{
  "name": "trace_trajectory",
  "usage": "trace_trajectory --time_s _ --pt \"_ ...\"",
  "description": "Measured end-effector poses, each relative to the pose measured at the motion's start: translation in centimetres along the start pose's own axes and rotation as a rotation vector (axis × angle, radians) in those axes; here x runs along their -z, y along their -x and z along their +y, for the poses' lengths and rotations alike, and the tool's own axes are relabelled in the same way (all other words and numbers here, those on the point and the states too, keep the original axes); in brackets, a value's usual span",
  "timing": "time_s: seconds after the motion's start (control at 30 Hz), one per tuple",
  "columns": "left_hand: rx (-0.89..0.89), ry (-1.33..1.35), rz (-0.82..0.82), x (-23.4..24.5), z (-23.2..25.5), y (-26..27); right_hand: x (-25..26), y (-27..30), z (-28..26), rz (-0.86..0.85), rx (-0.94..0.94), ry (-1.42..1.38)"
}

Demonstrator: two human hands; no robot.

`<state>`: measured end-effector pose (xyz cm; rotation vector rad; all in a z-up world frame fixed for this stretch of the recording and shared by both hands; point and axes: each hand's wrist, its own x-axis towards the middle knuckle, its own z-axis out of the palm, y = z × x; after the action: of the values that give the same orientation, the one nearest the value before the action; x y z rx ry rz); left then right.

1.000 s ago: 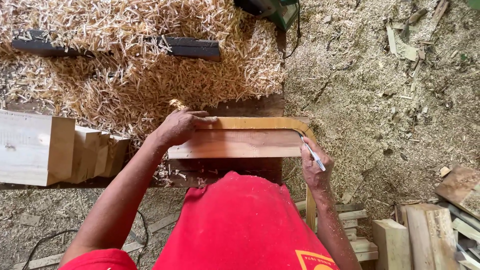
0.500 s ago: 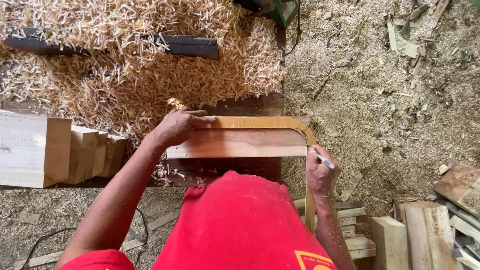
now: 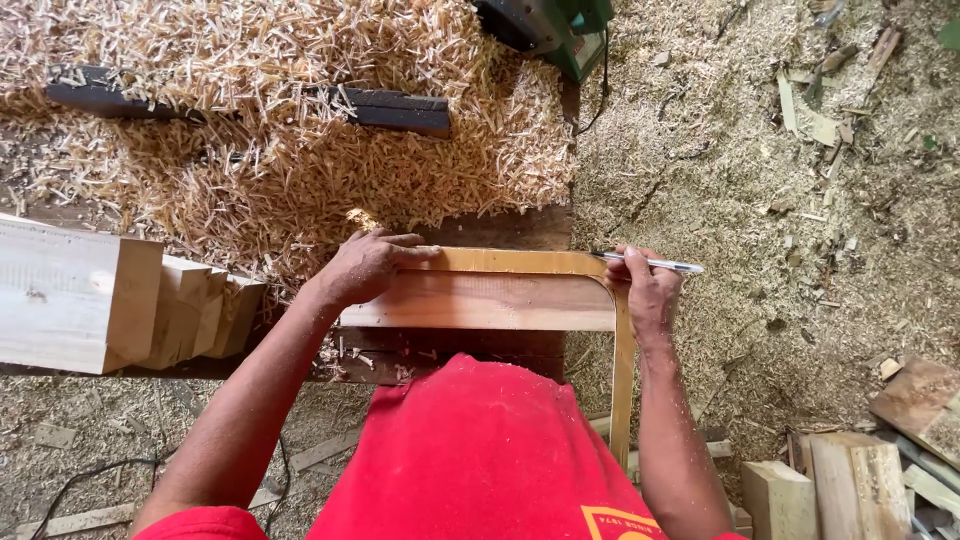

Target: Mark a wooden plank with a pen using a pre-cut wooden template to guide the shape.

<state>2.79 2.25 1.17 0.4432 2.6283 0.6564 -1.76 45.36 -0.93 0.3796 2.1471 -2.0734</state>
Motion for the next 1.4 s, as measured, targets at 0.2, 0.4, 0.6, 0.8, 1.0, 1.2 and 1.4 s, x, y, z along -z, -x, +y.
trace_trajectory --time_s 0.2,0.4,0.6,0.8,1.0,1.2,1.4 --pt "0.029 -0.003 -0.025 0.0 0.1 -0.1 -0.3 -0.6 -0.3 -0.026 -0.029 0.043" --pt "0.024 -0.018 -0.024 -0.4 -0.2 -0.1 -0.4 -0.5 -1.1 -0.060 0.009 0.215" --pt "0.023 -0.038 -0.041 -0.4 -0.3 -0.1 2.0 0.6 -0.7 0.026 0.087 0.349" --pt "0.011 -0.048 -0.051 -0.3 -0.3 -0.1 5.1 2.5 1.2 0.217 0.151 0.693" --pt "0.039 -0.042 -0.014 -1.4 -0.7 0.0 7.9 3.4 6.5 0.185 0.165 0.571" --pt "0.010 -0.070 0.236 -2.2 1.9 1.9 5.1 7.3 5.4 0.147 -0.126 0.671" --pt "0.041 -0.098 0.549 -8.5 2.1 6.1 4.3 12.8 6.2 0.175 -0.142 0.671"
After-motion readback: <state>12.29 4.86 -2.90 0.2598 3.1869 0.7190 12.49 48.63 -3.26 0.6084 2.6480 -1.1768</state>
